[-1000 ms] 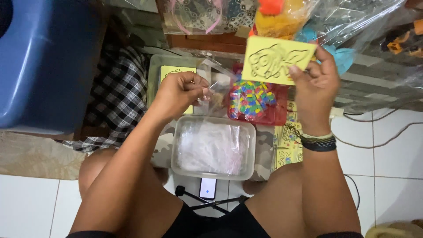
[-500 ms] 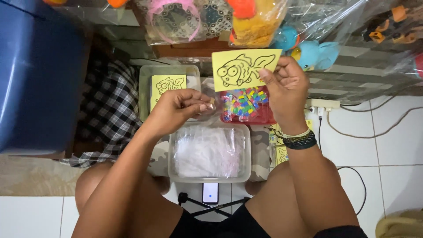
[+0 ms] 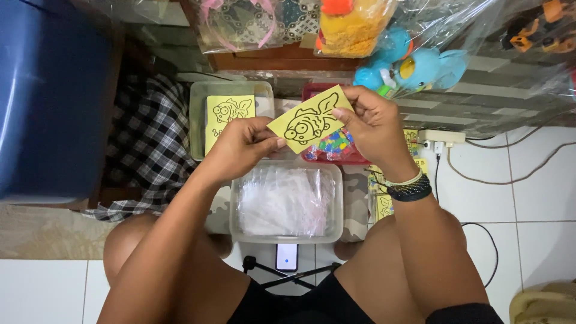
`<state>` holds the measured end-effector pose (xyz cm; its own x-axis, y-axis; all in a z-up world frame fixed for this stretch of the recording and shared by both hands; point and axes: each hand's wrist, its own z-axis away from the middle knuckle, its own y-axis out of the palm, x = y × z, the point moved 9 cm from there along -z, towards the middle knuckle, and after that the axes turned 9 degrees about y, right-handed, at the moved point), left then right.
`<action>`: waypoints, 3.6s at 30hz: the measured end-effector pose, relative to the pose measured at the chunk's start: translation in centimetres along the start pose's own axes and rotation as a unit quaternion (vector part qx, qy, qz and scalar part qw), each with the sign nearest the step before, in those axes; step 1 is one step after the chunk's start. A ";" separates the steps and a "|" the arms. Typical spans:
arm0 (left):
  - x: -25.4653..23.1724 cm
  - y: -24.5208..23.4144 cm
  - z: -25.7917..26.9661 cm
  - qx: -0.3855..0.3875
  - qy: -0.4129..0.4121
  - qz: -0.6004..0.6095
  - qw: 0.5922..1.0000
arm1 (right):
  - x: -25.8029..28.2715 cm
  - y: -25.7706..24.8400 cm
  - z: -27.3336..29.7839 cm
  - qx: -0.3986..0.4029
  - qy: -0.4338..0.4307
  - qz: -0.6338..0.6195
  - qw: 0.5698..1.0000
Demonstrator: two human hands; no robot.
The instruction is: The person places a yellow illustrated sticker and a small bag of colorful plastic pieces into a clear plastic sleeve by hand.
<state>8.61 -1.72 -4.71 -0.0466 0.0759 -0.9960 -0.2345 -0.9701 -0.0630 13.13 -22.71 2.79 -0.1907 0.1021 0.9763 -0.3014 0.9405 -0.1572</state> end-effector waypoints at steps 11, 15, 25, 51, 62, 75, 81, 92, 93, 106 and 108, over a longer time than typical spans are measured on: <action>-2.3 1.1 0.3 0.014 0.029 -0.078 0.996 | 0.9 2.2 0.3 -0.044 -0.062 0.094 0.993; -2.8 0.8 0.2 0.000 0.037 -0.053 0.998 | 1.9 3.7 0.4 -0.009 -0.074 0.131 0.989; -3.3 0.0 0.1 -0.024 0.054 -0.027 0.998 | 0.4 5.4 0.3 0.099 -0.051 0.109 0.988; -5.2 -8.5 0.8 -0.161 0.158 -0.058 0.973 | -20.6 5.1 -0.4 0.048 0.216 0.492 0.842; -3.8 -9.4 1.4 -0.184 0.082 -0.053 0.978 | -23.9 1.0 -0.8 0.014 0.246 0.480 0.842; -2.9 -8.1 1.1 -0.171 0.073 -0.100 0.977 | -15.8 0.4 0.2 0.014 0.187 0.550 0.814; -2.8 -7.3 1.2 -0.163 0.073 -0.159 0.971 | -6.3 -0.4 -0.3 -0.064 0.064 0.286 0.954; -2.4 -1.5 0.9 -0.069 0.098 -0.326 0.938 | 2.7 0.0 0.5 -0.060 -0.085 -0.029 0.994; -2.4 -1.2 1.0 -0.062 0.099 -0.320 0.940 | 3.1 0.2 0.5 -0.059 -0.099 -0.015 0.993; -1.7 -1.2 0.8 -0.035 0.099 -0.328 0.939 | 2.8 1.6 0.5 0.017 -0.114 0.160 0.980; -2.1 -0.7 1.0 -0.027 0.098 -0.329 0.939 | 2.0 2.3 0.6 0.022 -0.109 0.163 0.980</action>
<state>7.91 -0.95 -2.53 0.2715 0.6243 -0.7325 -0.0997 -0.7387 -0.6666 11.44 -20.51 4.31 -0.4781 0.3187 0.8184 -0.2306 0.8536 -0.4671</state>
